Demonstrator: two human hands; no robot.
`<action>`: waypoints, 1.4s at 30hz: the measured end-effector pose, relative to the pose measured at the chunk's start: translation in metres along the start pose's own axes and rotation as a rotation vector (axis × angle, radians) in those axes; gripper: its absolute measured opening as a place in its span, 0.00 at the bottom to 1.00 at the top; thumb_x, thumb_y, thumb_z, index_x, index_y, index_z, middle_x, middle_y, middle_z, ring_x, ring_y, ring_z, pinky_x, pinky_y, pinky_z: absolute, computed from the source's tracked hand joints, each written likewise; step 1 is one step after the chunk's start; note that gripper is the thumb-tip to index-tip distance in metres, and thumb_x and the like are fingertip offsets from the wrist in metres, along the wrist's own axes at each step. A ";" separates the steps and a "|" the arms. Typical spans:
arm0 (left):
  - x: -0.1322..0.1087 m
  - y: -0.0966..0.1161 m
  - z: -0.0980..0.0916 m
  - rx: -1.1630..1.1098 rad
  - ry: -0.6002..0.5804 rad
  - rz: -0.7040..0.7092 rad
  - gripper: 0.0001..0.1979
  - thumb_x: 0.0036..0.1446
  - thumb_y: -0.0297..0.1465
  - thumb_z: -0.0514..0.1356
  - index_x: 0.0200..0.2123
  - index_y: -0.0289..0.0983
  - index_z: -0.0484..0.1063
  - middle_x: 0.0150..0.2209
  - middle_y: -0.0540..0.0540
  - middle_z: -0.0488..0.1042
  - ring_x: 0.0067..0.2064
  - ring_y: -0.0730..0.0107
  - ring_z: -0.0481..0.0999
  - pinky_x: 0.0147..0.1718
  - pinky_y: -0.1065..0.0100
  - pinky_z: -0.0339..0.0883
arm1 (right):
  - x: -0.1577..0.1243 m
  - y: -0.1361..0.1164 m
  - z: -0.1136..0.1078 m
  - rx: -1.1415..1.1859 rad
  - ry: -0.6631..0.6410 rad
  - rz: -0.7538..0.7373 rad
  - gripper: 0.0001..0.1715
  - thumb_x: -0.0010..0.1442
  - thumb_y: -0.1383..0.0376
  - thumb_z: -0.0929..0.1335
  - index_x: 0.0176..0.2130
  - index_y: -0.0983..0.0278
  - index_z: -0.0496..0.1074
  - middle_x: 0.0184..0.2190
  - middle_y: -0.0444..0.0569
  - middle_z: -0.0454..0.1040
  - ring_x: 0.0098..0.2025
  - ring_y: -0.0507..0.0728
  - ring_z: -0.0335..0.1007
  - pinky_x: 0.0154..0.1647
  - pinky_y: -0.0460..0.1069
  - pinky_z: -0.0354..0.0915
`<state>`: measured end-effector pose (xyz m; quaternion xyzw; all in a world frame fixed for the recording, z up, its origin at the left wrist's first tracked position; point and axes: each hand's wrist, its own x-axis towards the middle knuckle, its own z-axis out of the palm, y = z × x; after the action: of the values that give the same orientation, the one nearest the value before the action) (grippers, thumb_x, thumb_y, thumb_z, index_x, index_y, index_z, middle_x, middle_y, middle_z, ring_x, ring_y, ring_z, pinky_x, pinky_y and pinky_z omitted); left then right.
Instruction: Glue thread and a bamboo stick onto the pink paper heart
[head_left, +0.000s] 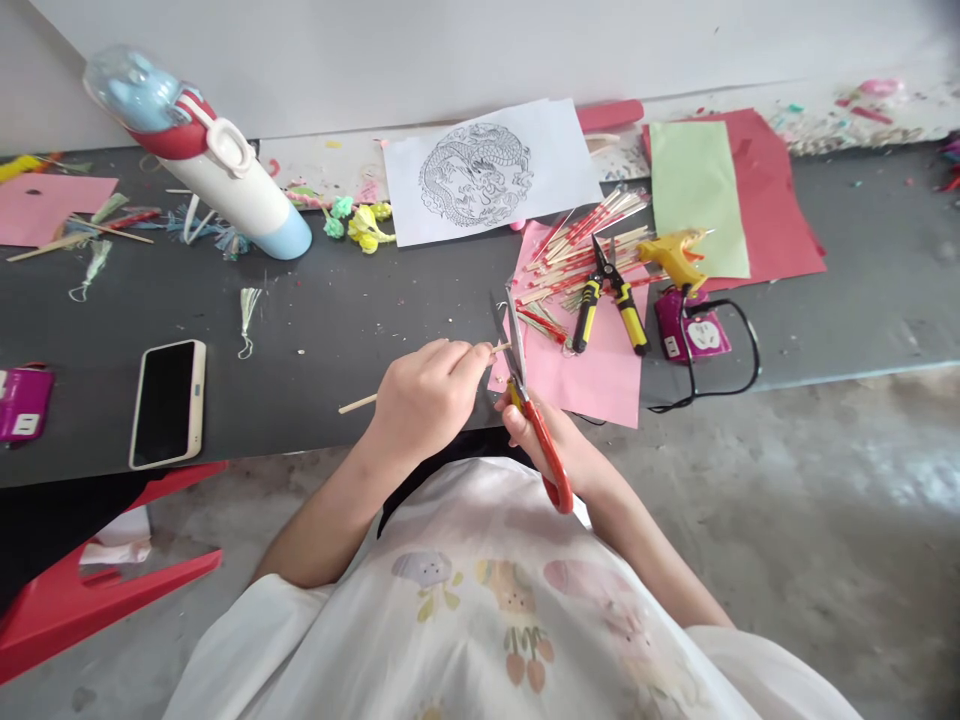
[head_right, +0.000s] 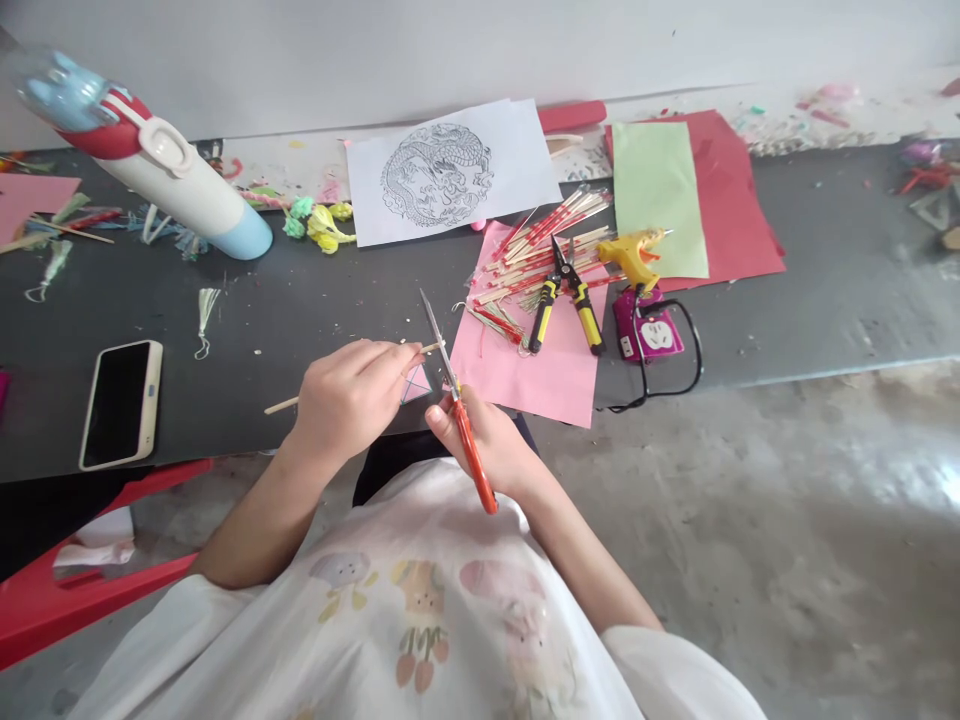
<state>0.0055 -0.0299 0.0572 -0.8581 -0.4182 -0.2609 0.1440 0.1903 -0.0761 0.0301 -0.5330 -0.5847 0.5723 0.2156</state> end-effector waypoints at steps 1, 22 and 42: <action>0.000 0.000 -0.001 0.005 -0.007 0.004 0.06 0.62 0.25 0.58 0.33 0.36 0.74 0.24 0.52 0.74 0.27 0.72 0.71 0.25 0.67 0.58 | 0.000 0.000 -0.001 -0.008 -0.010 0.005 0.29 0.64 0.39 0.58 0.40 0.61 0.62 0.35 0.46 0.68 0.34 0.54 0.64 0.36 0.51 0.64; -0.004 0.003 -0.007 0.028 0.025 0.028 0.09 0.63 0.26 0.57 0.31 0.37 0.74 0.21 0.53 0.69 0.26 0.74 0.69 0.27 0.69 0.60 | -0.005 -0.001 0.007 -0.018 0.099 0.067 0.29 0.62 0.42 0.62 0.24 0.62 0.58 0.20 0.41 0.59 0.24 0.50 0.55 0.26 0.47 0.51; -0.005 0.006 -0.010 0.158 0.016 0.157 0.03 0.58 0.22 0.61 0.34 0.32 0.75 0.23 0.51 0.71 0.26 0.73 0.69 0.24 0.68 0.57 | -0.004 0.008 0.003 0.035 -0.079 -0.017 0.31 0.65 0.39 0.55 0.31 0.62 0.58 0.27 0.43 0.59 0.29 0.52 0.56 0.31 0.48 0.58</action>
<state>0.0044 -0.0414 0.0618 -0.8721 -0.3675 -0.2221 0.2346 0.1918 -0.0823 0.0235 -0.5011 -0.5873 0.6012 0.2062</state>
